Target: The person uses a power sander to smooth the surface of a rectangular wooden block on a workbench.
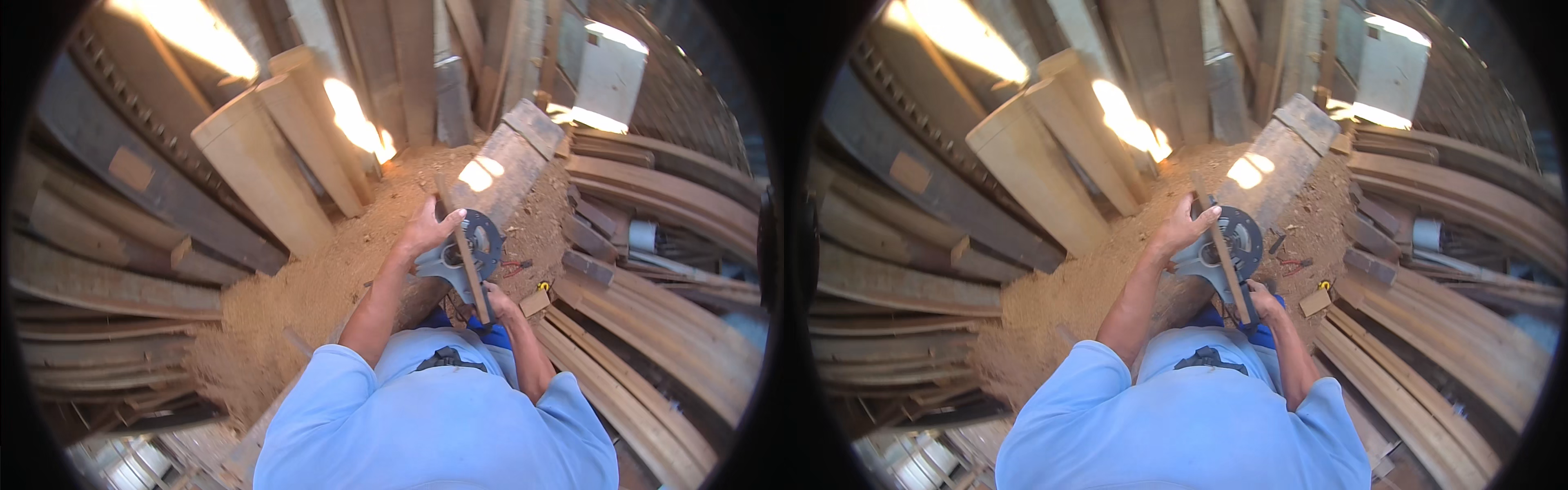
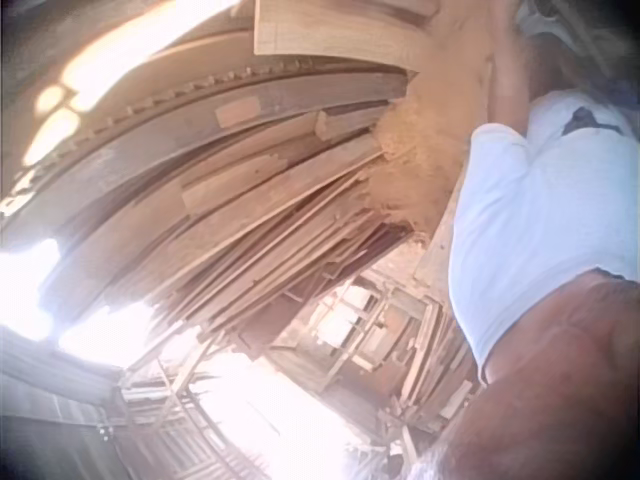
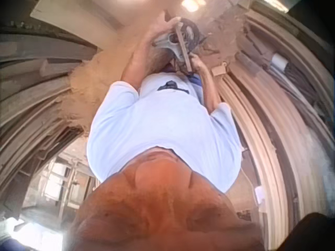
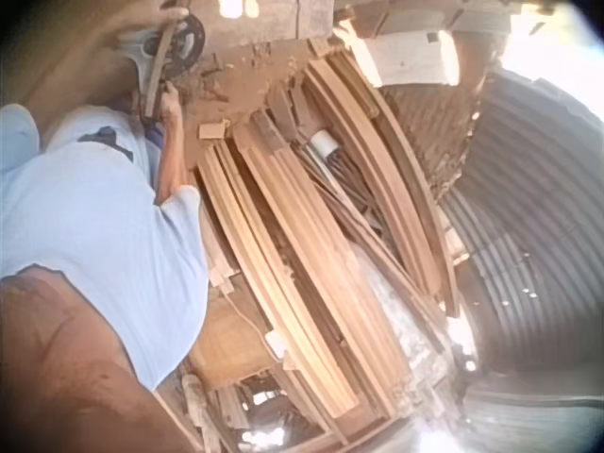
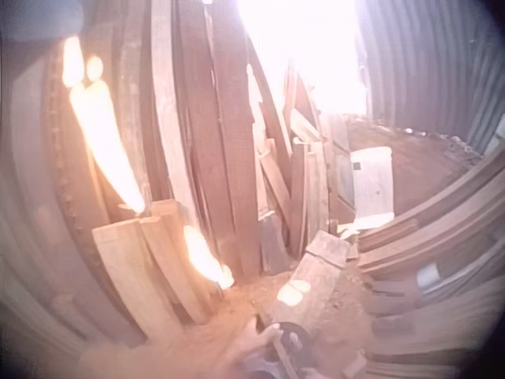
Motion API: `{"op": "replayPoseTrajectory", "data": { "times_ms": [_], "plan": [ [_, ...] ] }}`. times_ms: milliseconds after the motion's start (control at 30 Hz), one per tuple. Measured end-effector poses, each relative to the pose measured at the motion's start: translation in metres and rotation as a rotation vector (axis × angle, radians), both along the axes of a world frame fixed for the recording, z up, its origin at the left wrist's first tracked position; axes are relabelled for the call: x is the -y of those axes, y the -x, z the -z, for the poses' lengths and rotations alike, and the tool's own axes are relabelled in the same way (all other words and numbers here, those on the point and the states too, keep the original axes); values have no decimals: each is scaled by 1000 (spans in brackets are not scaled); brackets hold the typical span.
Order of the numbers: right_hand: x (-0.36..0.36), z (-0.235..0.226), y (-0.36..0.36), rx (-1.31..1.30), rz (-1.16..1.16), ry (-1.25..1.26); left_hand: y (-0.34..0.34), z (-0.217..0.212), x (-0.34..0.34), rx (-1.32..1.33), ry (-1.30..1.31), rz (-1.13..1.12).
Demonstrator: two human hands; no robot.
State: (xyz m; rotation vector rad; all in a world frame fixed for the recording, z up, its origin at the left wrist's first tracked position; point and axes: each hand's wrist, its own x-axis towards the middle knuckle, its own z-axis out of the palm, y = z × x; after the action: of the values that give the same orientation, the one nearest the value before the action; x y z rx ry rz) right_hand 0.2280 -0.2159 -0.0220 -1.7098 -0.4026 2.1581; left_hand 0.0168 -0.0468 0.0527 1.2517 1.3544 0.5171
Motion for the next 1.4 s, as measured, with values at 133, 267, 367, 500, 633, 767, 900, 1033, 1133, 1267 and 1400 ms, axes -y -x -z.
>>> {"op": "replayPoseTrajectory", "data": {
  "times_ms": [133,267,367,500,633,767,900,1033,1133,1267,1400],
  "plan": [
    [15,12,20,27,96,-76,-20,19,3,137,-4,-12],
    [41,31,39,117,153,-191,-23,16,6,76,55,6],
    [54,33,47,133,271,-239,-32,-4,19,-8,25,-35],
    [98,46,40,103,362,-224,-33,5,41,122,132,-25],
    [144,28,22,-1,626,-198,-63,17,68,394,183,-106],
    [203,-10,8,-296,1125,-184,-103,16,101,499,219,-31],
    [264,-52,17,-648,1534,-269,-153,7,144,668,427,172],
    [321,-75,29,-902,1842,-541,-213,11,204,624,583,287],
    [337,-80,30,-611,1997,-543,-252,42,248,424,450,446],
    [360,-56,-4,-178,2430,-436,-220,156,269,-253,538,1317],
    [408,-18,-10,-6,2778,-193,-132,234,350,-472,1274,1599]
  ]
}}
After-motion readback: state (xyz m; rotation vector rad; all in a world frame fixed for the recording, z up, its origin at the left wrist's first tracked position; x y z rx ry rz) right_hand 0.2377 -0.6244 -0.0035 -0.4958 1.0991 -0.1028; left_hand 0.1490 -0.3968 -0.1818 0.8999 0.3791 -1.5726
